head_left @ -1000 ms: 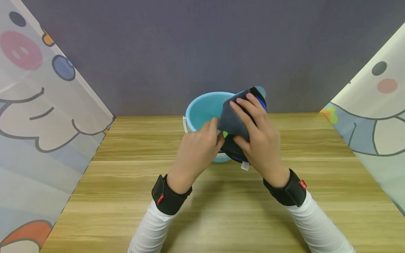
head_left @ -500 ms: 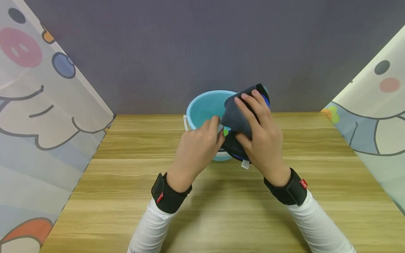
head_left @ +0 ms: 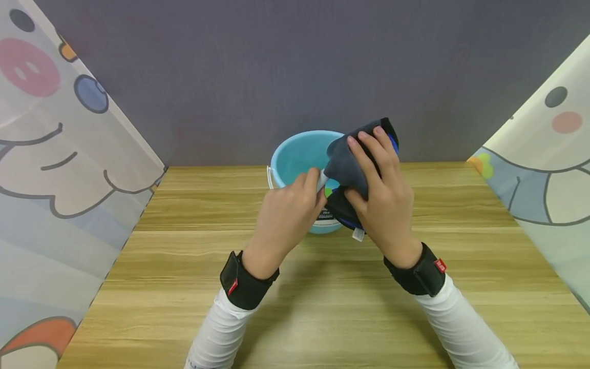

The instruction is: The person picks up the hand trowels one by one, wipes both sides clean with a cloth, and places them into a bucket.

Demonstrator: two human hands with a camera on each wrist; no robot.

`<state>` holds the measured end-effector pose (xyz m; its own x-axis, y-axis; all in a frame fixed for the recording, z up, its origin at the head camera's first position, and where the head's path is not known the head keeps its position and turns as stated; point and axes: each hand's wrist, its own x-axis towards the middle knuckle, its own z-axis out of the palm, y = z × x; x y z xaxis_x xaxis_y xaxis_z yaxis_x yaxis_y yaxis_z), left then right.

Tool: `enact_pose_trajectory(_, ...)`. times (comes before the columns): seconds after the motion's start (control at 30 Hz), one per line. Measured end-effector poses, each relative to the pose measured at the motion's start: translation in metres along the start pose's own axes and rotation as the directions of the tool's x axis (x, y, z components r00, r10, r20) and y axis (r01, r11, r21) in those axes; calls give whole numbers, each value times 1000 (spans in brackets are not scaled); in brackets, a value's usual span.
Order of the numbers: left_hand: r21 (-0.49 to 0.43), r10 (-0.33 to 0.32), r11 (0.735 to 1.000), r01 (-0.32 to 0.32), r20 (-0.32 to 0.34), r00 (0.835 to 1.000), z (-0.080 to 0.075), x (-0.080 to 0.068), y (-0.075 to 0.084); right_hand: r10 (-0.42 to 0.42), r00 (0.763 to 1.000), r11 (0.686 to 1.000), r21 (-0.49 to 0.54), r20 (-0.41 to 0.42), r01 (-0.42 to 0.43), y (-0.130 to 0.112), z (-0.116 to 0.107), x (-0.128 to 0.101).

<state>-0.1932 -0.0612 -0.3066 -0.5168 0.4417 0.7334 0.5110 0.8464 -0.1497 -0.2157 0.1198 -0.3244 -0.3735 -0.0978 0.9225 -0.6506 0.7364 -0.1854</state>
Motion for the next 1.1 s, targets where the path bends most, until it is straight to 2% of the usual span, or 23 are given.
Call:
enact_pose_trajectory(0.27, 31, 8, 999, -7, -10, 1000, -2, -1, 0, 59, 998, 997, -50, -32, -60, 5, -2, 5)
enact_pose_trajectory(1.1, -13, -45, 999, 45, -1, 999, -5, -1, -3, 70, 992, 997, -35, -102, -74, 12, -4, 9)
